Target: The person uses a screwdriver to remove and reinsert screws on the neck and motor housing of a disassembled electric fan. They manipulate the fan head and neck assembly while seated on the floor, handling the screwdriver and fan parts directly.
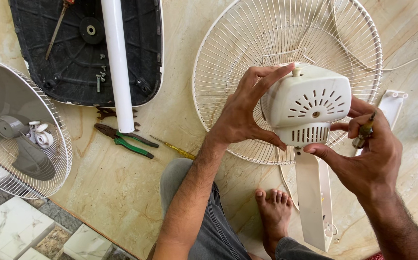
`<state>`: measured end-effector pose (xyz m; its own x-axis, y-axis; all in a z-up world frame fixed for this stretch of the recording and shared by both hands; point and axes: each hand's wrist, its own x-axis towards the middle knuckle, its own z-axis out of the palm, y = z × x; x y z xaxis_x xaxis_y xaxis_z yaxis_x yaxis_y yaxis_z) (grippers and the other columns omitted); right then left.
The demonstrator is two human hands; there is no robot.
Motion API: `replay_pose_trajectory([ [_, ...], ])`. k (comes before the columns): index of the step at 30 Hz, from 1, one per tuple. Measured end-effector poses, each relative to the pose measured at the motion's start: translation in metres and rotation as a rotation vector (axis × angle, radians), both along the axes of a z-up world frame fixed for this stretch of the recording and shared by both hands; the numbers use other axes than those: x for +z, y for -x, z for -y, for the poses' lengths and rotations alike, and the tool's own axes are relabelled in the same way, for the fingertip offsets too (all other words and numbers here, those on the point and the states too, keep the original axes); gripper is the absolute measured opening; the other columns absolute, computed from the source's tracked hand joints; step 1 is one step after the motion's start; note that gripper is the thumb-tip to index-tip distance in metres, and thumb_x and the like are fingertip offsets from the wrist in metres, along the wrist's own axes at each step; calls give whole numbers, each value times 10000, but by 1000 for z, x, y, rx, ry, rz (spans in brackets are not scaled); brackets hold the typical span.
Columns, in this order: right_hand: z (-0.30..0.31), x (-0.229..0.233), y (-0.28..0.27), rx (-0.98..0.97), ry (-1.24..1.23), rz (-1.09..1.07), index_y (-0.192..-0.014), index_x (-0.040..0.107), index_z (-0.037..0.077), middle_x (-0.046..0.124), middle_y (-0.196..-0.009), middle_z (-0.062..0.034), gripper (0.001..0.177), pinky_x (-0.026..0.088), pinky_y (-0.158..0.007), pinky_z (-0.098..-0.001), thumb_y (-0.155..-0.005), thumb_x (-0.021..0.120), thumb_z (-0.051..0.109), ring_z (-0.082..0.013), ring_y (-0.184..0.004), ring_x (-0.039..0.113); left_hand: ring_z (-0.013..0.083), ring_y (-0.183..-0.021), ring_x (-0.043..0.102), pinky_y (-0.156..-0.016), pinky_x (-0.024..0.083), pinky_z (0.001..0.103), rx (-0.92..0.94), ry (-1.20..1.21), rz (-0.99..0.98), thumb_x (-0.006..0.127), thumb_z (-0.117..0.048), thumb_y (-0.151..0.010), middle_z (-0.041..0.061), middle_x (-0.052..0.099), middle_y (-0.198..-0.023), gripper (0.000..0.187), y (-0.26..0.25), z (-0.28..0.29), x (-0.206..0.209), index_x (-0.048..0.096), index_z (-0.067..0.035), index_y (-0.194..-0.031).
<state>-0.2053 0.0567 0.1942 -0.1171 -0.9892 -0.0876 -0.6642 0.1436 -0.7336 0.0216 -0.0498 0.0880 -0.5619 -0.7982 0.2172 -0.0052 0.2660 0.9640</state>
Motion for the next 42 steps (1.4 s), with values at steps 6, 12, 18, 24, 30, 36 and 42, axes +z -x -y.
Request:
replay_pose_trajectory([
  [6,5,3,-6,-6,-70,-146,-1444,533,-35,616,-924,-97,950,663,-861,-297,-681,960,337,-147,-964,702,183,-1356,502,-1166,580,433,9,-15,16,1027,-574,-512,-10,468,-1395,1375,1,0,1,247,-376,-1628],
  [12,8,9,-5,44,-47,-193,-1420,526,-43,687,-1072,-119,962,602,-718,-271,-654,962,343,-149,-932,704,179,-1289,511,-1193,543,450,15,-7,46,1035,-549,-440,-10,473,-1332,1439,2,-2,5,234,-384,-1624],
  [18,8,17,3,8,-109,-87,-1025,521,23,622,-1387,-185,614,644,-801,-293,-674,939,304,-170,-1066,709,201,-1286,510,-1165,492,477,20,71,52,928,-697,-402,5,484,-1451,1532,11,-1,3,173,-230,-1650],
  [24,5,12,15,-41,-191,-4,-942,499,62,618,-1424,-158,527,672,-910,-312,-694,921,257,-153,-920,641,181,-1364,435,-1224,383,421,3,21,-37,887,-708,-420,-13,453,-1496,1379,17,-7,-9,350,-222,-1592],
  [30,9,14,15,-42,-211,8,-915,459,66,551,-1387,-148,523,641,-934,-290,-683,897,233,-139,-1156,670,156,-1351,436,-1256,326,419,-6,-128,-171,903,-662,-468,-61,467,-1488,1246,12,0,-10,402,-234,-1525],
  [36,26,23,25,113,-407,-357,-908,672,22,562,-1167,-121,596,565,-638,-305,-468,984,275,-182,-812,614,145,-1331,486,-1327,245,447,-19,-161,-147,911,-604,-526,-96,580,-1396,1027,4,9,2,543,-233,-1410],
  [42,36,22,32,150,-453,-367,-808,689,27,555,-1176,-98,600,559,-586,-277,-423,995,371,-151,-832,622,158,-1348,469,-1356,217,492,-20,-214,-148,901,-599,-541,-85,562,-1393,971,2,12,3,563,-264,-1388],
])
